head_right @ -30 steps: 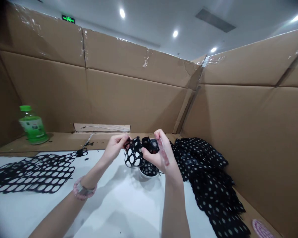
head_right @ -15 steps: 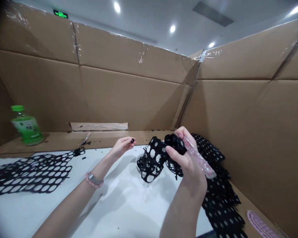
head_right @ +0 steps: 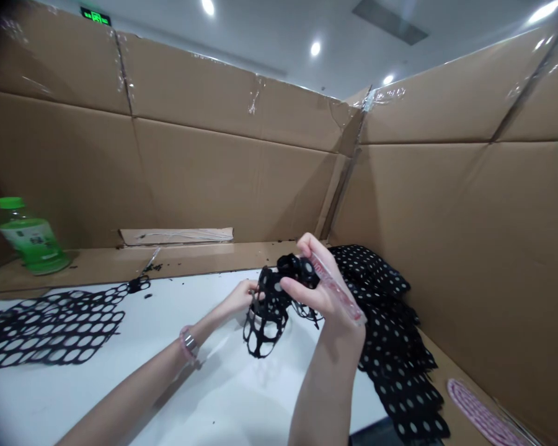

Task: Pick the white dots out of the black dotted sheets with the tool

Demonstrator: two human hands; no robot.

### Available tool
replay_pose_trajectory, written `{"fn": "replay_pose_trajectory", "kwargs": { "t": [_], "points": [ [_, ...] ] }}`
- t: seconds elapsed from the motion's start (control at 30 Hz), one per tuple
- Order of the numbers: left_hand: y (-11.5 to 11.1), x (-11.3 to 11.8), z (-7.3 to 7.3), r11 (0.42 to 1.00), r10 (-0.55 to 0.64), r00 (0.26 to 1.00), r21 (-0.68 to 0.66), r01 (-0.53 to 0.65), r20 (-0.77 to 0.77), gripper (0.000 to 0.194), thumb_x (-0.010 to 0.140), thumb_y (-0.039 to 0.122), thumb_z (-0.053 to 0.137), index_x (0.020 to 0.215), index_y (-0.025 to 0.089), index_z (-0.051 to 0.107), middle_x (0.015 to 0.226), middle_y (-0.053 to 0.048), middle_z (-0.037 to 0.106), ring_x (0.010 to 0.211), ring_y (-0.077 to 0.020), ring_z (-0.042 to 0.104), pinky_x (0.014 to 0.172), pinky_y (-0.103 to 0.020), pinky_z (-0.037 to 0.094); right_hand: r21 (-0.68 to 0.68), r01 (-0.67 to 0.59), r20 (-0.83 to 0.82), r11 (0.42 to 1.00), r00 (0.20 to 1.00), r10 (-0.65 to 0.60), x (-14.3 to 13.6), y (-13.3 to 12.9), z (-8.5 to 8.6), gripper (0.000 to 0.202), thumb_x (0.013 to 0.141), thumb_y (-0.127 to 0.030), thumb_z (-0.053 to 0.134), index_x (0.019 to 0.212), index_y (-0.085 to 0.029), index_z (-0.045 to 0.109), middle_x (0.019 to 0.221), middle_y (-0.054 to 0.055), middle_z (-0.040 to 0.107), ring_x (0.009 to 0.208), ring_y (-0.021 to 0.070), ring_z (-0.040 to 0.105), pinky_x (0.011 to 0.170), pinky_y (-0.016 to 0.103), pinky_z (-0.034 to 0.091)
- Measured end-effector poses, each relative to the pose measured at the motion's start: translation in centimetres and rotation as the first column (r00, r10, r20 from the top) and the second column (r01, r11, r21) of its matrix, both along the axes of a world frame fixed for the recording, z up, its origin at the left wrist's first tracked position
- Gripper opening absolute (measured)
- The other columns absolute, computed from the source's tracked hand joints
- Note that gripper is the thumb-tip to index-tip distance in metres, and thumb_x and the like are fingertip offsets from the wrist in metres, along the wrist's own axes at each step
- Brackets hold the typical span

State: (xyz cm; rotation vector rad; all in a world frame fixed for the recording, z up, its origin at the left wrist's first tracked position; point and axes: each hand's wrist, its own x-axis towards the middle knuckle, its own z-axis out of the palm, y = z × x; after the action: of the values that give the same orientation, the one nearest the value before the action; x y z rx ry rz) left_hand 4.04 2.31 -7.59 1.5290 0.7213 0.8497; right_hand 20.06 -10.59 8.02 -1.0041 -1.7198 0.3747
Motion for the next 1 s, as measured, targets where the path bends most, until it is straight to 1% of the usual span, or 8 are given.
{"fn": "replay_pose_trajectory", "kwargs": {
  "t": [0.1, 0.23, 0.33, 0.4, 0.53, 0.67, 0.87, 1.0],
  "points": [
    [-0.6, -0.8, 2.3, 0.999, -0.017, 0.999, 0.034, 0.015, 0.05, 0.03, 0.089, 0.039, 0.061, 0.105, 0.014, 0.067, 0.113, -0.01, 0.068, 0.107, -0.0265, 0.062, 0.089, -0.041, 0.052, -0.013, -0.084, 0.049, 0.996, 0.995, 0.084, -0.9, 0.8, 0.1, 0.035, 0.072, -0.035, 0.068, 0.081, -0.026, 0.036, 0.077, -0.004, 0.034, 0.068, 0.0157, 0.039, 0.064, 0.028, 0.036],
    [-2.6, -4.5, 8.0, 0.994, -0.102, 0.986, 0.047, 0.097, 0.131, 0.047, 0.082, 0.058, 0.058, 0.096, 0.016, 0.075, 0.099, -0.013, 0.075, 0.099, -0.0284, 0.068, 0.082, -0.037, 0.053, -0.067, -0.079, 0.082, 0.995, 0.993, 0.085, -2.7, 1.5, 0.4, 0.038, 0.073, -0.035, 0.071, 0.078, -0.025, 0.034, 0.072, -0.005, 0.033, 0.063, 0.0132, 0.036, 0.058, 0.025, 0.036],
    [-4.6, -8.4, 11.4, 0.993, -0.078, 0.985, 0.095, 0.064, 0.155, 0.035, 0.064, 0.044, 0.082, 0.083, 0.016, 0.076, 0.081, -0.01, 0.075, 0.075, -0.021, 0.069, 0.067, -0.027, 0.052, -0.122, -0.086, 0.051, 0.989, 0.994, 0.093, -3.8, 2.0, 0.4, 0.046, 0.068, -0.036, 0.078, 0.075, -0.025, 0.034, 0.071, -0.006, 0.039, 0.064, 0.0136, 0.046, 0.06, 0.025, 0.041],
    [-5.5, -11.4, 12.8, 0.989, 0.046, 0.979, 0.13, -0.073, 0.199, 0.022, 0.065, 0.034, 0.082, 0.075, 0.018, 0.073, 0.068, -0.004, 0.071, 0.06, -0.0134, 0.063, 0.055, -0.019, 0.047, -0.127, -0.097, -0.055, 0.987, 0.994, 0.091, -4.1, 2.1, 0.3, 0.05, 0.066, -0.038, 0.081, 0.076, -0.026, 0.033, 0.071, -0.006, 0.048, 0.069, 0.016, 0.056, 0.065, 0.027, 0.045],
    [-6.2, -18.1, 13.9, 0.86, 0.391, 0.891, 0.254, -0.443, 0.233, 0.019, 0.063, 0.032, 0.082, 0.068, 0.017, 0.071, 0.061, -0.002, 0.066, 0.052, -0.0113, 0.057, 0.046, -0.016, 0.044, -0.114, -0.1, -0.256, 0.988, 0.964, 0.068, -4.1, 1.9, 0.1, 0.058, 0.064, -0.035, 0.084, 0.077, -0.027, 0.028, 0.078, -0.003, 0.068, 0.069, 0.0165, 0.064, 0.064, 0.028, 0.049],
    [-7.0, -22.5, 14.3, 0.803, 0.496, 0.864, 0.333, -0.494, 0.085, 0.019, 0.06, 0.029, 0.083, 0.063, 0.015, 0.071, 0.059, -0.001, 0.065, 0.053, -0.0107, 0.057, 0.048, -0.016, 0.044, -0.208, -0.214, -0.254, 0.954, 0.954, 0.159, -4.9, 1.3, -0.1, 0.061, 0.063, -0.029, 0.086, 0.079, -0.027, 0.027, 0.075, -0.003, 0.072, 0.063, 0.0155, 0.065, 0.058, 0.026, 0.048],
    [-8.8, -23.8, 14.9, 0.729, 0.608, 0.786, 0.315, -0.608, 0.111, 0.01, 0.063, 0.02, 0.077, 0.067, 0.014, 0.071, 0.062, 0.004, 0.069, 0.06, -0.0069, 0.06, 0.057, -0.012, 0.045, -0.222, -0.289, -0.085, 0.931, 0.957, 0.277, -6.1, 1.7, -0.5, 0.052, 0.068, -0.022, 0.08, 0.081, -0.027, 0.03, 0.079, -0.004, 0.068, 0.078, 0.0151, 0.064, 0.081, 0.032, 0.051],
    [-9.5, -25.7, 14.9, 0.782, 0.583, 0.812, 0.278, -0.558, -0.01, 0.011, 0.064, 0.023, 0.078, 0.068, 0.015, 0.071, 0.063, 0.004, 0.07, 0.061, -0.0094, 0.061, 0.056, -0.014, 0.046, -0.233, -0.263, -0.095, 0.936, 0.964, 0.247, -6.6, 2.5, -1.1, 0.057, 0.065, -0.031, 0.082, 0.082, -0.028, 0.027, 0.08, -0.005, 0.063, 0.067, 0.0138, 0.059, 0.071, 0.033, 0.054]
  ]
}}
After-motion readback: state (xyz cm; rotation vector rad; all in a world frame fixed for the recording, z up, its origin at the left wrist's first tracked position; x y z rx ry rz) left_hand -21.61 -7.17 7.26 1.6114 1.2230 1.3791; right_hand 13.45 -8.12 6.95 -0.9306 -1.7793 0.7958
